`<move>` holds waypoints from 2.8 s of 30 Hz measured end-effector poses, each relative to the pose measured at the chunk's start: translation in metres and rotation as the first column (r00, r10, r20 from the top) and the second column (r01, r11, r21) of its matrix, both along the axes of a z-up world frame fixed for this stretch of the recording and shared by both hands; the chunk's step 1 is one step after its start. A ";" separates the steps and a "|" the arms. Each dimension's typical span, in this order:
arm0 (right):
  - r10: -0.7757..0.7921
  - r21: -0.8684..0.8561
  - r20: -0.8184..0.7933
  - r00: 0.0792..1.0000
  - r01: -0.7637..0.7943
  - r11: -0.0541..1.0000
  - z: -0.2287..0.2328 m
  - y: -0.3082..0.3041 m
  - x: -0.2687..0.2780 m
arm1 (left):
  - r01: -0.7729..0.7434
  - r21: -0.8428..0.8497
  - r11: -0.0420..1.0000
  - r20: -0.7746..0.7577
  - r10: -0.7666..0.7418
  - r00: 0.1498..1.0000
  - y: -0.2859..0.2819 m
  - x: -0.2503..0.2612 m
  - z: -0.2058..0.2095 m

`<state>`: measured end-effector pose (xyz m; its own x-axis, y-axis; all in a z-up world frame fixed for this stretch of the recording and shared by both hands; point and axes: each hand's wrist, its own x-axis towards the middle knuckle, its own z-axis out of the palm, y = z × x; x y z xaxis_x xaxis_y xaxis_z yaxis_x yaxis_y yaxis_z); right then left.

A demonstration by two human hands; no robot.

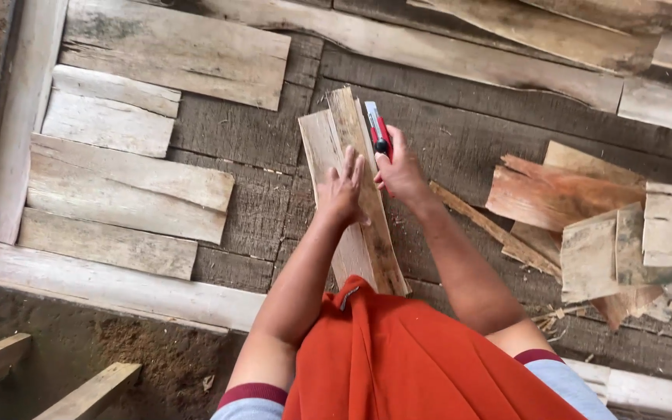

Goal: The person uses a red utility knife to cut and trim wooden planks on a wooden workbench. They repeatedly position the planks, score the wood, and remove thin strips, then place the trimmed pieces into a pile.

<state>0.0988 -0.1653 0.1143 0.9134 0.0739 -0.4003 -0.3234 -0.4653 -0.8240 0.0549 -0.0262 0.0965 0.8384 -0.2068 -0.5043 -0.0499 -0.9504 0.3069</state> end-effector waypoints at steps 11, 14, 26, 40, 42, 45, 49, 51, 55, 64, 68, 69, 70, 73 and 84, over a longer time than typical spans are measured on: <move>0.320 -0.599 0.164 0.933 -0.163 0.784 -0.032 0.032 0.028 | 0.030 0.030 0.999 -0.044 -0.029 0.999 0.000 0.015 -0.020; 0.325 -0.601 0.161 0.932 -0.169 0.781 -0.046 0.033 0.035 | 0.038 0.031 0.999 -0.047 -0.037 0.998 0.000 0.018 -0.012; 0.468 -0.704 0.209 0.859 -0.200 0.681 -0.078 0.027 0.037 | 0.046 0.016 0.999 -0.074 -0.045 0.996 0.003 0.024 -0.009; 0.429 -0.667 0.145 0.892 -0.232 0.708 -0.065 0.015 -0.006 | 0.032 -0.008 0.999 -0.018 -0.033 0.999 0.005 0.016 -0.025; 0.426 -0.662 0.142 0.893 -0.234 0.712 -0.062 0.014 -0.011 | 0.039 -0.007 0.999 0.017 -0.039 0.999 0.005 0.016 -0.039; 0.471 -0.689 0.167 0.866 -0.240 0.684 -0.078 0.005 -0.019 | 0.043 0.011 0.999 0.038 -0.044 0.998 0.003 0.016 -0.055; 0.466 -0.690 0.163 0.870 -0.237 0.684 -0.070 0.003 -0.035 | 0.036 0.009 0.999 0.049 -0.037 0.998 0.003 0.014 -0.054; 0.408 -0.639 0.108 0.907 -0.251 0.727 -0.059 0.005 -0.045 | 0.039 0.021 0.999 0.063 -0.040 0.997 0.002 0.014 -0.049; 0.426 -0.650 0.121 0.897 -0.252 0.716 -0.052 0.000 -0.060 | 0.028 0.001 1.000 0.051 -0.028 0.998 0.001 0.013 -0.045; 0.380 -0.634 0.082 0.921 -0.246 0.733 -0.040 -0.007 -0.095 | 0.013 0.010 1.000 0.066 -0.013 0.998 0.000 0.011 -0.038; 0.401 -0.653 0.109 0.909 -0.239 0.719 -0.046 -0.014 -0.114 | -0.004 -0.017 1.000 0.075 0.005 0.997 -0.001 0.011 -0.037; 0.394 -0.645 0.112 0.912 -0.235 0.727 -0.045 -0.015 -0.120 | -0.004 -0.011 1.000 0.080 0.005 0.997 -0.002 0.011 -0.041; 0.393 -0.645 0.113 0.913 -0.233 0.727 -0.046 -0.016 -0.122 | -0.002 -0.012 1.000 0.081 0.003 0.997 -0.003 0.010 -0.044; 0.392 -0.658 0.090 0.916 -0.240 0.714 -0.055 -0.019 -0.130 | -0.009 -0.017 1.000 0.081 0.011 0.997 -0.005 0.006 -0.047; 0.387 -0.661 0.086 0.918 -0.238 0.712 -0.050 -0.018 -0.128 | 0.065 0.064 0.996 0.076 -0.069 0.995 -0.019 -0.030 -0.030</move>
<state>-0.0293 -0.1832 0.0638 0.9479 0.1710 -0.2688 0.0746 -0.9394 -0.3345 0.0248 -0.0451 0.0666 0.8610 -0.2344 -0.4514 -0.1355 -0.9611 0.2406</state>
